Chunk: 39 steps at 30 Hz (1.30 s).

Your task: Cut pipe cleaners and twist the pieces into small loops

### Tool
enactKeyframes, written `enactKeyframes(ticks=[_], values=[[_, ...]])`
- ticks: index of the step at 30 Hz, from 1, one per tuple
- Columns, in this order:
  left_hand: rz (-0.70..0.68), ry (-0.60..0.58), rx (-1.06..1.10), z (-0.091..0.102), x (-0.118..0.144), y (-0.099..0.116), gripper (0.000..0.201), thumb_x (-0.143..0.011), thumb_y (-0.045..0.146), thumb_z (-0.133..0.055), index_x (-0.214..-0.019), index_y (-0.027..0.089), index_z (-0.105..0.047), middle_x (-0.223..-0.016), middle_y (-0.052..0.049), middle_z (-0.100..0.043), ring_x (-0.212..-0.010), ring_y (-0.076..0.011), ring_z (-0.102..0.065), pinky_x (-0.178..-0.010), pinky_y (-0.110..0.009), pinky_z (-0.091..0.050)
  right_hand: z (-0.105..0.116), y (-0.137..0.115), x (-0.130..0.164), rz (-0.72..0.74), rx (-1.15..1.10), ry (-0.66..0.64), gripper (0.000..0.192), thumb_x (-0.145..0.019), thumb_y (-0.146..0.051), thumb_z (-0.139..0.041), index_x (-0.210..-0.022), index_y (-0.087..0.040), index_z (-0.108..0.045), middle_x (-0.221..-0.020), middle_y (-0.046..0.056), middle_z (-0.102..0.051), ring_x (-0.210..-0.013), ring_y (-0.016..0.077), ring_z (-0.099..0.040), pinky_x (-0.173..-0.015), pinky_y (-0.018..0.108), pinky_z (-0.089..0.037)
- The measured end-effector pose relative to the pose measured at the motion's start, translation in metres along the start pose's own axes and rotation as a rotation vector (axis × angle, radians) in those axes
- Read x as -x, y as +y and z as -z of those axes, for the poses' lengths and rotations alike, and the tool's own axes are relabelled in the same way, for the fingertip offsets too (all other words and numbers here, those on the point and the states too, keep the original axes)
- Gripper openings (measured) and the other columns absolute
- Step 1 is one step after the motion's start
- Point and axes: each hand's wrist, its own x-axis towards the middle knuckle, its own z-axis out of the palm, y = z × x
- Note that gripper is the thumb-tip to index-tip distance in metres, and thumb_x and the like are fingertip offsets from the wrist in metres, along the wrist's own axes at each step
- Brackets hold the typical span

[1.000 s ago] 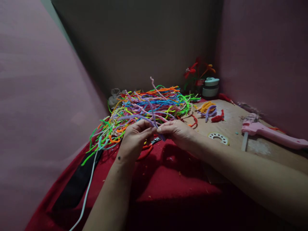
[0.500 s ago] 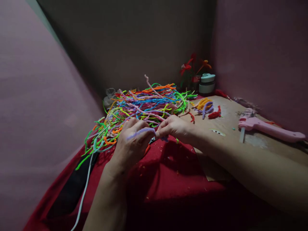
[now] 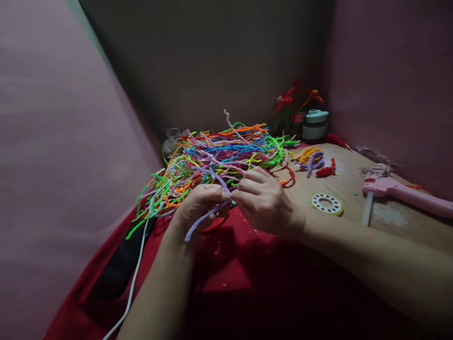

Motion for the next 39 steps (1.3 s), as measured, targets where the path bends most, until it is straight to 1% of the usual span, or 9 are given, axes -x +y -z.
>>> enactKeyframes(ticks=[4, 7, 11, 19, 24, 27, 31, 35, 39], values=[[-0.166, 0.097, 0.112, -0.001, 0.008, 0.01, 0.012, -0.067, 0.026, -0.067, -0.071, 0.015, -0.062, -0.062, 0.001, -0.055, -0.055, -0.009, -0.05, -0.053, -0.022, -0.042, 0.005, 0.002, -0.008, -0.391, -0.394, 0.131, 0.016, -0.08, -0.017, -0.055, -0.068, -0.018, -0.065, -0.069, 0.003, -0.061, -0.068, 0.0144, -0.051, -0.067, 0.031, -0.04], [-0.53, 0.309, -0.111, -0.003, 0.014, 0.016, 0.014, -0.067, 0.022, -0.071, -0.08, 0.02, -0.067, -0.085, -0.002, -0.061, -0.082, -0.0154, -0.058, -0.073, -0.026, -0.047, 0.009, 0.005, -0.012, -0.656, -0.732, 0.105, 0.012, -0.076, -0.023, -0.061, -0.068, -0.016, -0.068, -0.067, 0.001, -0.06, -0.064, 0.0118, -0.051, -0.063, 0.027, -0.039], [-0.745, 0.274, -0.441, -0.003, 0.014, 0.015, 0.008, -0.074, 0.025, -0.067, -0.081, 0.021, -0.068, -0.092, -0.004, -0.062, -0.094, -0.0192, -0.055, -0.086, -0.032, -0.043, 0.011, 0.007, -0.014, -0.765, -0.999, -0.006, 0.011, -0.069, -0.024, -0.066, -0.062, -0.015, -0.067, -0.062, -0.001, -0.058, -0.06, 0.0098, -0.048, -0.061, 0.026, -0.038], [-0.581, 0.105, -0.595, -0.008, 0.013, 0.013, 0.013, -0.084, 0.026, -0.051, -0.073, 0.018, -0.053, -0.075, -0.001, -0.052, -0.074, -0.0138, -0.047, -0.07, -0.026, -0.039, 0.008, 0.007, -0.011, -0.764, -0.861, -0.08, 0.016, -0.07, -0.026, -0.064, -0.059, -0.015, -0.066, -0.054, -0.001, -0.053, -0.054, 0.0091, -0.043, -0.054, 0.026, -0.034], [-0.173, -0.05, -0.348, -0.011, 0.012, 0.015, 0.023, -0.083, 0.033, -0.05, -0.066, 0.017, -0.046, -0.059, 0.004, -0.043, -0.053, -0.0082, -0.036, -0.049, -0.021, -0.03, 0.003, 0.004, -0.007, -0.353, -0.287, -0.027, 0.022, -0.074, -0.012, -0.054, -0.052, -0.016, -0.06, -0.058, 0.003, -0.055, -0.06, 0.0126, -0.045, -0.063, 0.03, -0.036], [-0.072, -0.087, -0.226, -0.011, 0.012, 0.014, 0.024, -0.082, 0.035, -0.052, -0.067, 0.016, -0.048, -0.057, 0.004, -0.047, -0.05, -0.0067, -0.038, -0.047, -0.019, -0.029, 0.0, 0.004, -0.005, -0.204, -0.147, -0.006, 0.024, -0.075, -0.01, -0.051, -0.054, -0.016, -0.059, -0.059, 0.004, -0.056, -0.062, 0.0139, -0.045, -0.067, 0.031, -0.037], [-0.08, -0.07, -0.121, -0.011, 0.011, 0.012, 0.023, -0.078, 0.037, -0.06, -0.073, 0.017, -0.048, -0.054, 0.006, -0.047, -0.047, -0.0056, -0.039, -0.044, -0.017, -0.029, -0.001, 0.007, -0.006, -0.399, -0.283, -0.018, 0.019, -0.076, -0.013, -0.053, -0.062, -0.015, -0.066, -0.061, 0.004, -0.06, -0.061, 0.0132, -0.05, -0.062, 0.029, -0.038], [-0.108, -0.004, -0.078, -0.009, 0.009, 0.01, 0.023, -0.078, 0.034, -0.061, -0.071, 0.018, -0.045, -0.051, 0.007, -0.043, -0.044, -0.0044, -0.035, -0.042, -0.016, -0.028, -0.001, 0.009, -0.009, -0.714, -0.691, -0.106, 0.014, -0.073, -0.021, -0.057, -0.073, -0.014, -0.07, -0.064, 0.003, -0.064, -0.058, 0.0117, -0.054, -0.059, 0.027, -0.041], [-0.153, 0.088, -0.155, -0.008, 0.007, 0.009, 0.02, -0.079, 0.03, -0.058, -0.069, 0.017, -0.047, -0.053, 0.006, -0.046, -0.046, -0.0049, -0.038, -0.043, -0.016, -0.031, -0.001, 0.009, -0.012, -0.922, -0.877, -0.177, 0.012, -0.068, -0.021, -0.061, -0.068, -0.012, -0.068, -0.056, 0.001, -0.062, -0.052, 0.0101, -0.052, -0.056, 0.025, -0.041]])
